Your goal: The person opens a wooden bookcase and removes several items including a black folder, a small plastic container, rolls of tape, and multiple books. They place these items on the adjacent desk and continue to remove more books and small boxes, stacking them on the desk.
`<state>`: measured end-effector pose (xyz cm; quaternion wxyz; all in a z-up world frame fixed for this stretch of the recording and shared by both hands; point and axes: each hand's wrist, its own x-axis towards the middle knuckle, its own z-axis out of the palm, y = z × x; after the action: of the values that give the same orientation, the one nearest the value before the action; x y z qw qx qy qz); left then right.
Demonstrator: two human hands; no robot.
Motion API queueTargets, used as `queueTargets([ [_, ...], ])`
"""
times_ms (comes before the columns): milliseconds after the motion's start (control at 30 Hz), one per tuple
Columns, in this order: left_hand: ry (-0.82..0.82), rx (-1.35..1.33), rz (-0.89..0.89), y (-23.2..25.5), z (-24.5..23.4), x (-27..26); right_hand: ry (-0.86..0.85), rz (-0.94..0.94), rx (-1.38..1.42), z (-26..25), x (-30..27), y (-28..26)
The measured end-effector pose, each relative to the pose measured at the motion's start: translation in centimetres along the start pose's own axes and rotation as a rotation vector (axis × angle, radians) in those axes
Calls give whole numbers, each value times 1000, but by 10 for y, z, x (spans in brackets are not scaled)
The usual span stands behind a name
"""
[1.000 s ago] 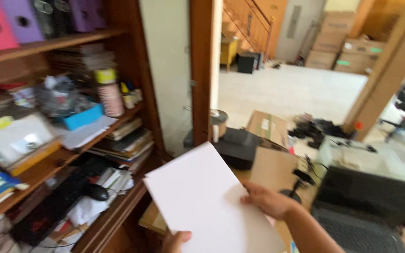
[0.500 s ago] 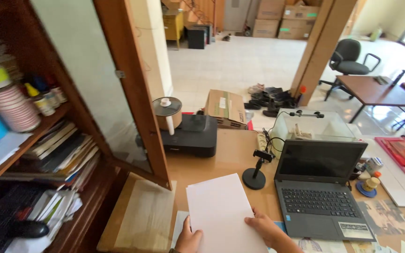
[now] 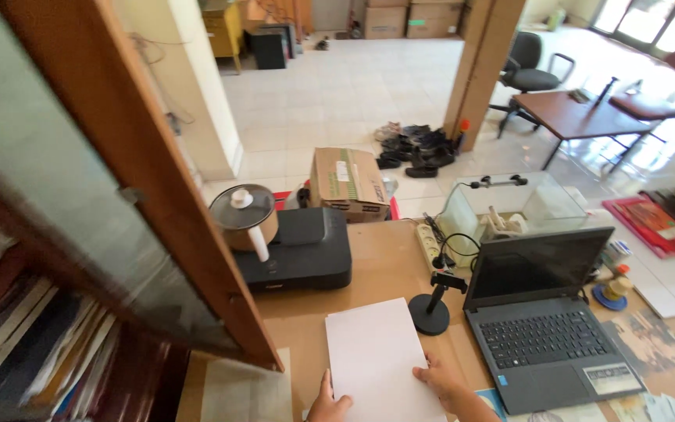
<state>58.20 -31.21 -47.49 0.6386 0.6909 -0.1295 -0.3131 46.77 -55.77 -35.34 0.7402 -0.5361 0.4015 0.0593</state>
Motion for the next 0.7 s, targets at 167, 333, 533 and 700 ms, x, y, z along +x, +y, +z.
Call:
queueTargets([
  [167,37,180,-302,1,-12,9,96,39,-177,-6,18,11],
  [333,-14,162,-333,4,-17,13,298,-152,-579,-10,53,40],
  [533,-51,220,-224,15,-2,21,448,-123,-782,-13,53,31],
  [700,-105,312,-300,62,20,7,443,-227,-815,-36,55,26],
])
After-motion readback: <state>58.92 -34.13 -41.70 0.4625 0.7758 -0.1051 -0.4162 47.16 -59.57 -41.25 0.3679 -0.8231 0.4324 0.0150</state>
